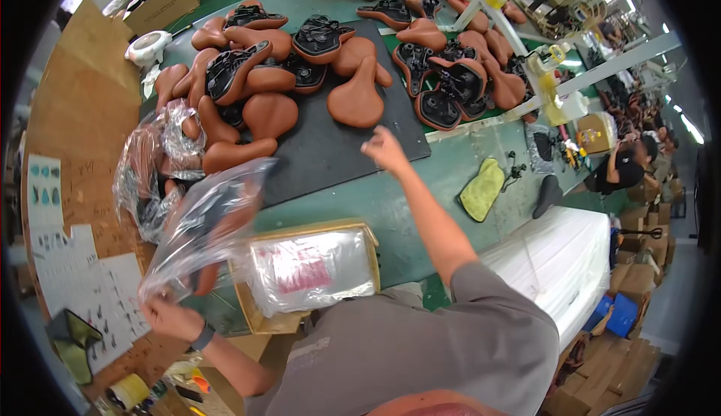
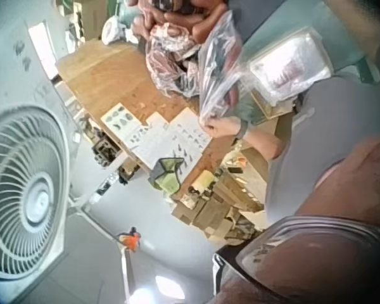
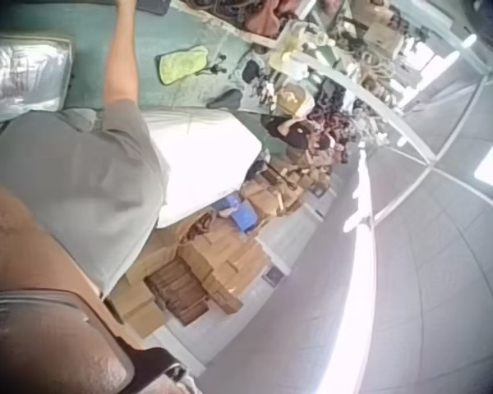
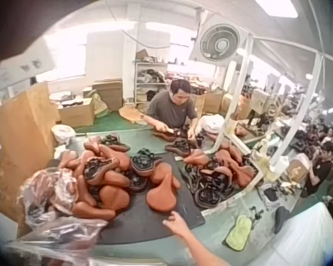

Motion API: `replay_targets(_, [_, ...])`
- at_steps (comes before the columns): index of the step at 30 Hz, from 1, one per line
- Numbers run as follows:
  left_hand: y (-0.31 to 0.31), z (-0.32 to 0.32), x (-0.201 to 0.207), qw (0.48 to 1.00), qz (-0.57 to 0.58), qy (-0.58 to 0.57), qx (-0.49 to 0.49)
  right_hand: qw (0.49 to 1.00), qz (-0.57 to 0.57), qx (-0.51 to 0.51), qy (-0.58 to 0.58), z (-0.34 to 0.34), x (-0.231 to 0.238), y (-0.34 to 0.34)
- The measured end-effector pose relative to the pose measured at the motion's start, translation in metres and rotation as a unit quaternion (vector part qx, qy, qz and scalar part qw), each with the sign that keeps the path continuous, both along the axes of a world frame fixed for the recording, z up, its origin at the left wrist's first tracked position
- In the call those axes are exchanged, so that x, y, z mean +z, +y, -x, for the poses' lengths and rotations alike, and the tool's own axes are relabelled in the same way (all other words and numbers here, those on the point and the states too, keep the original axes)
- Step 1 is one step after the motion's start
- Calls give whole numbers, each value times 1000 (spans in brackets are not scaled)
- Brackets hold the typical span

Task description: Packing bicycle seats into plastic bags at a factory workbench.

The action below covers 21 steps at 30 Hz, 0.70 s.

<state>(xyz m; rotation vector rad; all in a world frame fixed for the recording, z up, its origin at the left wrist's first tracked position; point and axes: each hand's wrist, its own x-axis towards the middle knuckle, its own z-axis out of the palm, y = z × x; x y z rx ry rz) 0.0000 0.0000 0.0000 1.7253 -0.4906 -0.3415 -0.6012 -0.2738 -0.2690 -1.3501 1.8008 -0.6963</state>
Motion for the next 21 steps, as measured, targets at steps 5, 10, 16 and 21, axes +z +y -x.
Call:
replay_targets(5, [-42,100,-25,951,-49,-306,10,986,96,-108,79,45,-67,-139])
replay_targets(10, [-47,210,-113,921,-136,-104,-350,990,-31,-117,-75,44,-91,-117])
replay_targets(16, [-40,332,-173,748,-148,-54,-645,875,-30,-329,-353,18,-82,158])
replay_targets(21, [-3,427,-216,680,-132,-16,-721,868,-186,-306,-344,18,-77,378])
